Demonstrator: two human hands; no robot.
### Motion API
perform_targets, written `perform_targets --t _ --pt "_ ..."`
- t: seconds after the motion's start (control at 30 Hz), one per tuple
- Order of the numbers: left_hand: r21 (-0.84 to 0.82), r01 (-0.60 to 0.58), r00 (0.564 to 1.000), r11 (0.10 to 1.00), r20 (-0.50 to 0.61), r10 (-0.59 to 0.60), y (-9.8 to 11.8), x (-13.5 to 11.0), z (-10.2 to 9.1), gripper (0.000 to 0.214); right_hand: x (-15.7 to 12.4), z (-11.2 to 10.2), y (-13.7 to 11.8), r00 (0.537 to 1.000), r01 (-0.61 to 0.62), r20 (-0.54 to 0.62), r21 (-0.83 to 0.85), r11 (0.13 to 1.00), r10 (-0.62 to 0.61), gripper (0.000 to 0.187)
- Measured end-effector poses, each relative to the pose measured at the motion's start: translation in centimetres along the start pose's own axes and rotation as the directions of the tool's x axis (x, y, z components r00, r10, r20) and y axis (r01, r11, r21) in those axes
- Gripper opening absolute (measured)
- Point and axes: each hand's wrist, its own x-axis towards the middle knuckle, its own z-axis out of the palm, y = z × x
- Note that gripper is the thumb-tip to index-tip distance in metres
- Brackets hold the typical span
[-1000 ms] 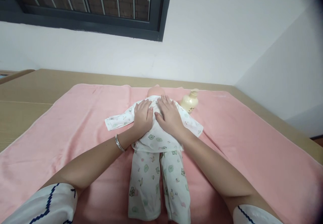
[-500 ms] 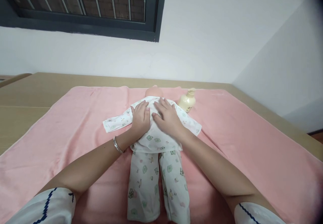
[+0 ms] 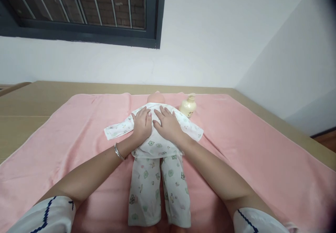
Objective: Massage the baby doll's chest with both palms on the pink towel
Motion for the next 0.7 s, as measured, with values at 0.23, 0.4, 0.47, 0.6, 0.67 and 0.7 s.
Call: perform_targets --t 0.23,0.4,0.47,0.6,0.67,0.7 --pt "0.11 0.064 0.998 0.992 0.01 -0.066 0.12 0.13 0.08 0.039 -0.35 -0.51 0.21 0.999 -0.032 0.028 0.018 0.999 0.032 0.061" --pt "0.276 0.134 0.987 0.952 0.048 -0.153 0.72 -0.08 -0.07 0.042 -0.24 -0.39 0.28 0.999 0.031 0.02 0.022 0.999 -0.032 0.061" --pt "0.329 0.158 0.98 0.931 0.065 -0.189 0.89 -0.11 -0.18 0.043 -0.11 -0.53 0.44 0.998 0.04 0.048 0.06 0.997 -0.042 0.062" --pt "0.26 0.044 0.991 0.965 0.113 -0.075 0.81 -0.11 -0.36 0.046 -0.16 -0.57 0.72 0.999 -0.004 0.053 0.087 0.996 0.0 0.062" --pt "0.17 -0.047 0.992 0.984 0.126 0.026 0.64 -0.15 -0.38 0.046 -0.35 -0.3 0.78 0.999 -0.002 0.036 0.081 0.997 -0.001 0.062" --pt "0.136 -0.076 0.99 0.988 0.125 0.059 0.55 -0.18 -0.37 0.046 -0.44 -0.13 0.78 1.0 0.01 0.017 0.069 0.998 -0.012 0.061"
